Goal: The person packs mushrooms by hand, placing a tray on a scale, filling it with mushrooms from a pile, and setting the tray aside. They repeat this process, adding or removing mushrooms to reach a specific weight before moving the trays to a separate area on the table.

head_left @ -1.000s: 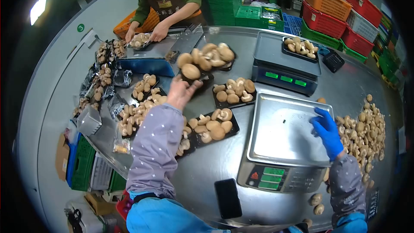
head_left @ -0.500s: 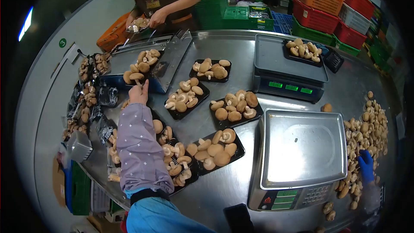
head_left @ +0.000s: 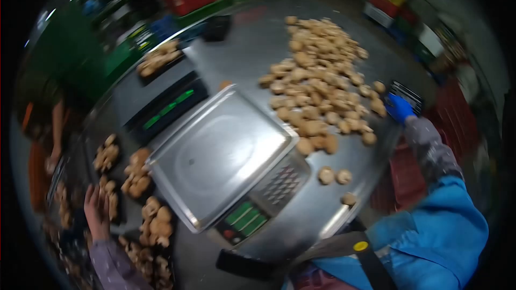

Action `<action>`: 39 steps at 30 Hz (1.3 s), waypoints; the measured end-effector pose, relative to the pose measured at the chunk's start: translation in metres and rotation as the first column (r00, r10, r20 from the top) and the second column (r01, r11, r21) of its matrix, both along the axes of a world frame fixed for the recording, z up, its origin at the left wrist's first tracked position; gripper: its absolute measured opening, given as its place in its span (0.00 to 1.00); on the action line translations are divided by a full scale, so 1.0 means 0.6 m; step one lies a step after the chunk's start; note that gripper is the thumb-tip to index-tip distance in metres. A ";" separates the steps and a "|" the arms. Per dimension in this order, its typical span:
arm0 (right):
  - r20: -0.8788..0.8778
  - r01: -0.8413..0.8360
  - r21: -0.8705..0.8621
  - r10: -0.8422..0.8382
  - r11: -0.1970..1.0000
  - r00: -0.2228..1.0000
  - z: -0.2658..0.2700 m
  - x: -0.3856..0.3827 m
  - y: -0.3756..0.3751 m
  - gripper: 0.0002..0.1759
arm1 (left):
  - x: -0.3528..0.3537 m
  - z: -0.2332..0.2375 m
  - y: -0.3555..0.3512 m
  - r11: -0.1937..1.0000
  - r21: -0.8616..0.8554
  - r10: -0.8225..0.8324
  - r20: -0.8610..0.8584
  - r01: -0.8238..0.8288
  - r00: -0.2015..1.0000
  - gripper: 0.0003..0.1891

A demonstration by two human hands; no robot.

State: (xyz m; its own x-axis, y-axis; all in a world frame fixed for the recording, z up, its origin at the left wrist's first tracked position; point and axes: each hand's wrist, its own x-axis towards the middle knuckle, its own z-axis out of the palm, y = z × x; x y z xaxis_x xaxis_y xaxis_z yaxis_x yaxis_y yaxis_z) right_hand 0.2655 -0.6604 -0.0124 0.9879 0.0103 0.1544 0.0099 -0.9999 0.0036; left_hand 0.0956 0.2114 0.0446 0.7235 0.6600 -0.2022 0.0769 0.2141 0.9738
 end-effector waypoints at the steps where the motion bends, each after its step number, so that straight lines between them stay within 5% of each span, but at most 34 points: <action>1: -0.009 0.035 -0.020 -0.035 0.999 0.999 0.003 -0.005 -0.026 0.20 | 0.008 0.000 -0.038 0.997 0.019 -0.075 -0.049 0.076 0.996 0.23; 3: 0.174 0.039 -0.168 -0.009 0.985 0.985 -0.012 -0.008 -0.107 0.20 | 0.011 0.006 -0.138 0.956 0.048 -0.290 -0.007 0.290 0.957 0.23; 4: 0.184 0.085 -0.179 -0.052 0.980 0.982 -0.010 -0.008 -0.132 0.18 | 0.018 0.028 -0.229 0.975 0.062 -0.206 -0.087 0.211 0.975 0.22; 6: 0.195 0.135 -0.176 -0.100 0.975 0.976 -0.009 0.000 -0.172 0.17 | 0.014 0.015 -0.302 0.865 -0.010 -0.496 -0.163 0.502 0.853 0.17; 8: -0.039 0.186 -0.191 -0.197 0.964 0.980 -0.014 0.002 -0.211 0.10 | 0.005 0.030 -0.437 0.817 -0.087 -0.563 -0.337 0.570 0.754 0.18; 12: 0.048 0.072 -0.156 -0.065 0.985 0.997 -0.010 -0.024 -0.239 0.06 | -0.028 -0.056 -0.606 0.438 -0.222 -0.854 -0.404 0.871 0.327 0.19; 14: 0.017 0.038 -0.016 -0.038 0.999 0.999 -0.026 -0.026 -0.268 0.06 | -0.042 -0.094 -0.709 0.212 0.108 -0.822 -0.518 0.971 0.237 0.18; 15: -0.008 -0.006 0.119 0.007 0.993 1.000 -0.032 -0.027 -0.279 0.05 | -0.053 -0.123 -0.755 0.147 0.260 -0.846 -0.467 0.954 0.257 0.21; 17: -0.042 0.027 0.043 -0.025 0.999 0.999 0.001 -0.039 -0.252 0.05 | -0.055 -0.166 -0.836 -0.137 0.585 -0.861 -0.470 0.800 0.196 0.26; 19: -0.048 -0.070 -0.116 0.064 0.991 0.997 0.008 -0.042 -0.249 0.05 | -0.047 -0.183 -0.900 -0.236 0.586 -0.856 -0.502 0.776 0.119 0.24; 21: -0.088 -0.042 -0.070 0.036 0.997 0.996 0.010 -0.034 -0.246 0.05 | -0.028 -0.211 -0.940 -0.447 0.642 -0.821 -0.571 0.623 0.000 0.22; 25: -0.147 -0.079 -0.134 0.059 0.988 0.987 0.014 -0.024 -0.249 0.06 | 0.047 -0.222 -0.945 -0.533 0.683 -0.741 -0.662 0.500 0.114 0.21; 28: -0.197 -0.010 -0.157 -0.021 0.987 0.980 0.029 -0.018 -0.240 0.07 | 0.148 -0.164 -0.920 -0.399 0.772 -0.671 -0.614 0.495 0.416 0.17; 29: -0.204 0.026 -0.106 -0.047 0.994 0.978 0.042 -0.021 -0.230 0.08 | 0.190 -0.184 -0.895 -0.267 0.869 -0.676 -0.477 0.417 0.561 0.16; 30: -0.234 0.050 -0.118 -0.077 0.992 0.969 0.042 -0.018 -0.228 0.09 | 0.213 -0.160 -0.883 -0.060 0.752 -0.636 -0.536 0.657 0.555 0.18; 31: -0.257 0.078 -0.134 -0.111 0.988 0.960 0.039 -0.014 -0.232 0.09 | 0.223 -0.134 -0.878 -0.049 0.919 -0.613 -0.336 0.390 0.715 0.22; 32: -0.261 0.093 -0.130 -0.124 0.987 0.957 0.036 -0.012 -0.233 0.11 | 0.224 -0.112 -0.876 0.019 0.945 -0.584 -0.254 0.326 0.771 0.24; 35: -0.266 0.090 -0.134 -0.123 0.987 0.956 0.019 -0.008 -0.235 0.14 | 0.193 -0.081 -0.856 0.174 0.911 -0.589 -0.209 0.375 0.781 0.25; 36: -0.168 0.087 -0.120 -0.107 0.989 0.980 0.017 -0.009 -0.234 0.12 | 0.178 -0.091 -0.849 0.339 0.816 -0.596 -0.199 0.468 0.778 0.23; 37: -0.068 0.085 -0.104 -0.092 0.991 0.993 0.014 -0.008 -0.229 0.10 | 0.158 -0.092 -0.840 0.348 0.814 -0.580 -0.202 0.465 0.789 0.23; 39: 0.099 0.099 -0.096 -0.089 0.990 0.991 0.029 0.003 -0.213 0.11 | 0.116 -0.095 -0.820 0.469 0.547 -0.653 -0.313 0.693 0.689 0.20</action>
State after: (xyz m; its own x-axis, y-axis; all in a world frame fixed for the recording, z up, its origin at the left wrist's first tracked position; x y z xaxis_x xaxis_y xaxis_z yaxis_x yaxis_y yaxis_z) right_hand 0.2673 -0.7880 0.0053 0.9663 -0.0618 0.2500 -0.0894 -0.9909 0.1007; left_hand 0.1650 -0.2805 -0.0125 0.9988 -0.0428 -0.0228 -0.0033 -0.5282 0.8491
